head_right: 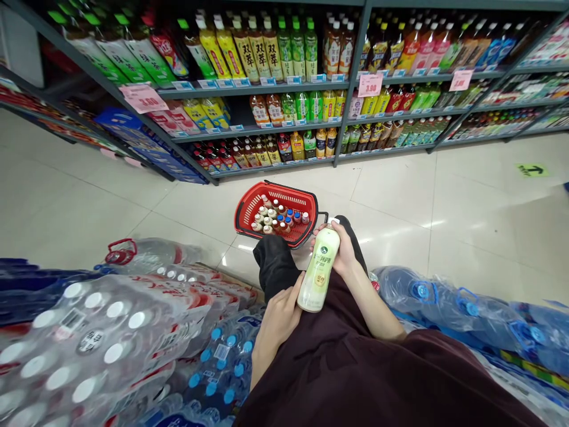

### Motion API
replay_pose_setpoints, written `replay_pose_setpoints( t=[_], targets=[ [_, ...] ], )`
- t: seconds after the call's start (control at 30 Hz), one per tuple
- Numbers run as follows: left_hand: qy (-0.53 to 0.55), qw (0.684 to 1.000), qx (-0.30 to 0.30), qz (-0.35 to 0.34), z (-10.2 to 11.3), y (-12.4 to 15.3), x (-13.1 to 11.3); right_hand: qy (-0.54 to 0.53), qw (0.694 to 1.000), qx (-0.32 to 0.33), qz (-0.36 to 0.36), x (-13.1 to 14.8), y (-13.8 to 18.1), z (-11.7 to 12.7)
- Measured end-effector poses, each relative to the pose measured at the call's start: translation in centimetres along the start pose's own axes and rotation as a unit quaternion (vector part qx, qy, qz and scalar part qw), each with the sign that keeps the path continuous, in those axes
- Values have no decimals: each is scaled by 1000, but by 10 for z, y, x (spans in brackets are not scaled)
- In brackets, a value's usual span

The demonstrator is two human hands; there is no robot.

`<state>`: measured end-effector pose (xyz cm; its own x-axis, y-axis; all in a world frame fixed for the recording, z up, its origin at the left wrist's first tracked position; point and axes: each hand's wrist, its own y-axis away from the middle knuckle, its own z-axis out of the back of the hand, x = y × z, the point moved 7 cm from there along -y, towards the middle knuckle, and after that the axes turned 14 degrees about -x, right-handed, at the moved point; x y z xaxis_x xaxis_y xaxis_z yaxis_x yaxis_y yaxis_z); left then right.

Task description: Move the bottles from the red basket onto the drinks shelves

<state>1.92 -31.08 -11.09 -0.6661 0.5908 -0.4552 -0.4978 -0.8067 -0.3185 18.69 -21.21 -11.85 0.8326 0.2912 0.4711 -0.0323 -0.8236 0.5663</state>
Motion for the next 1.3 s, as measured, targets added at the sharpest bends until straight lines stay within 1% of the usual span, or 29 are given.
replay_pose_setpoints(
  t=[0.23, 0.37, 0.53, 0.67, 0.8, 0.93, 1.03, 1.17, 1.23, 1.3],
  targets=[
    [-2, 999, -30, -12, 4, -2, -1, -1, 1000, -2, -1, 0, 3, -1],
    [8, 999, -45, -10, 7, -4, -1, -23, 1000, -20, 4, 3, 1, 3],
    [59, 997, -50, 15, 9, -6, -1, -65, 997, -39, 28, 8, -5, 14],
    [89, 993, -57, 44, 12, -7, 0, -87, 994, -44, 45, 10, -5, 15],
    [104, 987, -106, 56, 19, -10, 0, -110, 989, -69, 71, 15, -4, 17],
    [90, 985, -143, 41, 21, -10, -1, -134, 983, -94, 82, 20, -7, 25],
    [90, 980, -171, 39, 23, -9, 1, -156, 980, -95, 83, 21, -8, 28],
    [90, 969, -229, 31, 32, -9, 2, -185, 976, -91, 67, 12, -7, 22],
    [84, 961, -261, 24, 38, -9, 1, -187, 977, -86, 54, 8, -6, 18],
    [71, 957, -282, 13, 43, -8, -2, -183, 979, -78, 43, 5, -4, 14]
  ],
)
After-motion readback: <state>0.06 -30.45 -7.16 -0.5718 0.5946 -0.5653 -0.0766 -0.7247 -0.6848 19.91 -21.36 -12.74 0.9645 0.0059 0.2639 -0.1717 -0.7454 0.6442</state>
